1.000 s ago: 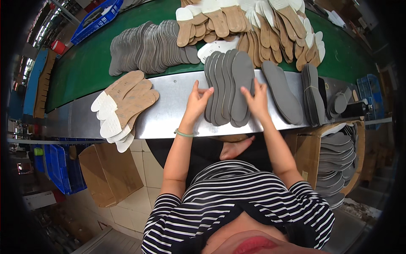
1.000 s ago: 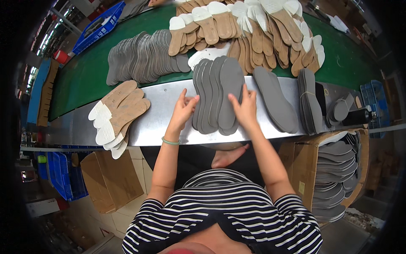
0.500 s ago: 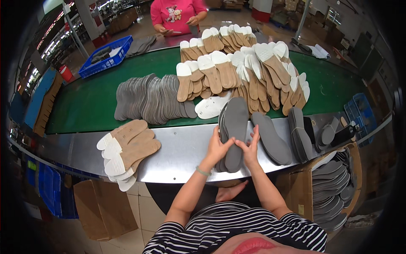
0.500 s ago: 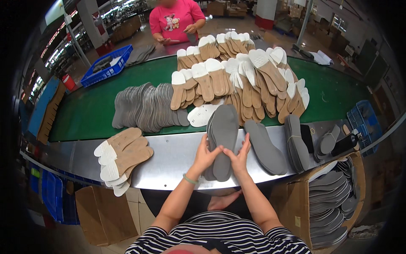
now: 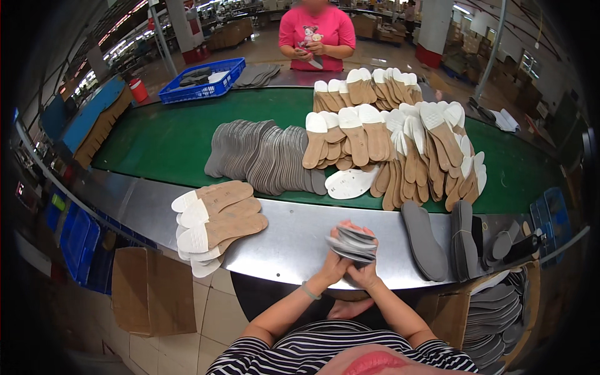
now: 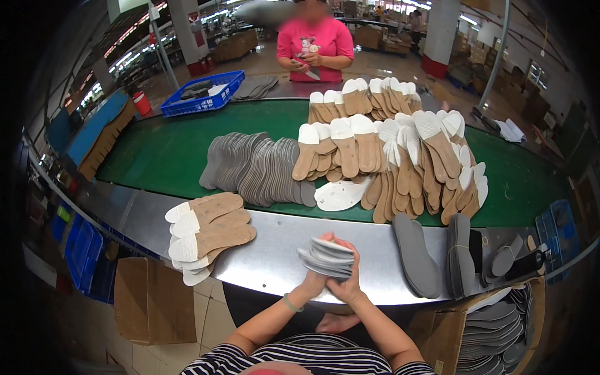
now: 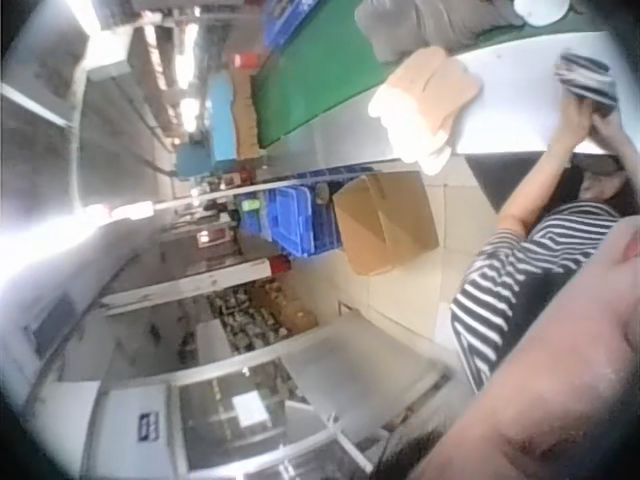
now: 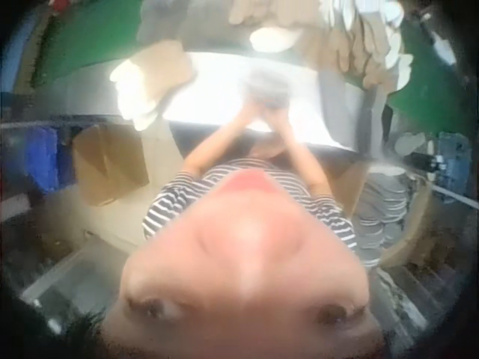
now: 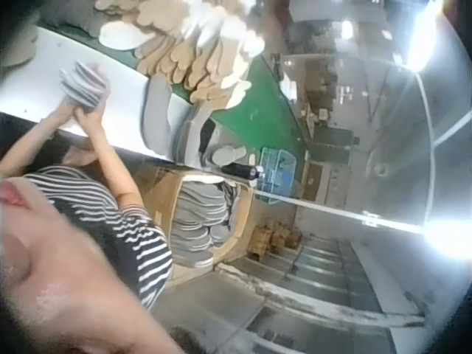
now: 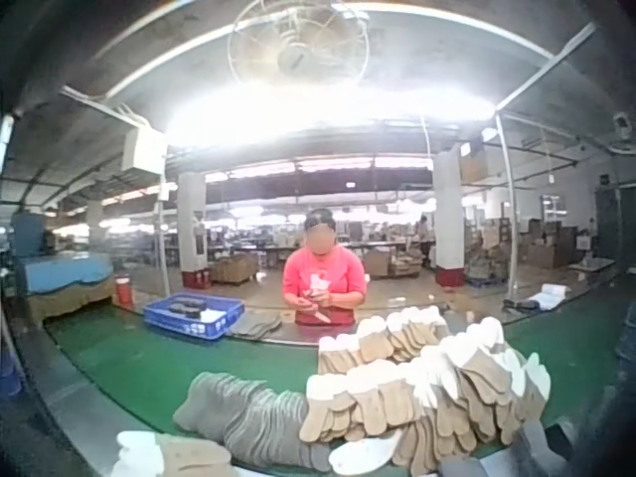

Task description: The worker is sorting and stacking shoe insole components at a manufacturing assembly line.

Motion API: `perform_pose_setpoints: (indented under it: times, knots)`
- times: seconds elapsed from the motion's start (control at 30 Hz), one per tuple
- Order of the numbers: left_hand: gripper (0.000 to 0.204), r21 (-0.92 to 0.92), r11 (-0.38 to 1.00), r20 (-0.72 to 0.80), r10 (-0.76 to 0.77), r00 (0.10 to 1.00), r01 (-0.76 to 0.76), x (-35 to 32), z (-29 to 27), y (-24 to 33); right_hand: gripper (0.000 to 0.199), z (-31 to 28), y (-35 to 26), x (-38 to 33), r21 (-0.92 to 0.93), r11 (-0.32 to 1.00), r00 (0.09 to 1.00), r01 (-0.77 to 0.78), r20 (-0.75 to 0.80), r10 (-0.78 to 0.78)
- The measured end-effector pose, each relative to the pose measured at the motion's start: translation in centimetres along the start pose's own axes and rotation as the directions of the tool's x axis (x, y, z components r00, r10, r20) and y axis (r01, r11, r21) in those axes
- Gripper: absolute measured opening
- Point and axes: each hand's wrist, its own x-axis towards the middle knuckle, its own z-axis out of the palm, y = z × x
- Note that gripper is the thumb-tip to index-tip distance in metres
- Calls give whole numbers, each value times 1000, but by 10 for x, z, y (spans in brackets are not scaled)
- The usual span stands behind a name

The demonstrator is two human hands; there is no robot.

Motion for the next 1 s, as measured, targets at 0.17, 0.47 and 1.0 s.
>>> perform_pose_setpoints:
  times: [0.17,0.47,1.0]
  knots:
    - [71,-425,891,-184,-258,949,160,12,-13,-26,77,5,-36,51,-493,844,966,-212,25,257]
    - [33,878,465,-116,444,889,-117,74,-55,-21,79,1,-13,61,-915,372,903,-157,20,430]
    - [77,489,839,-628,146,764,241,137,-77,-80,79,1,-3,56,-879,406,933,-251,-109,343]
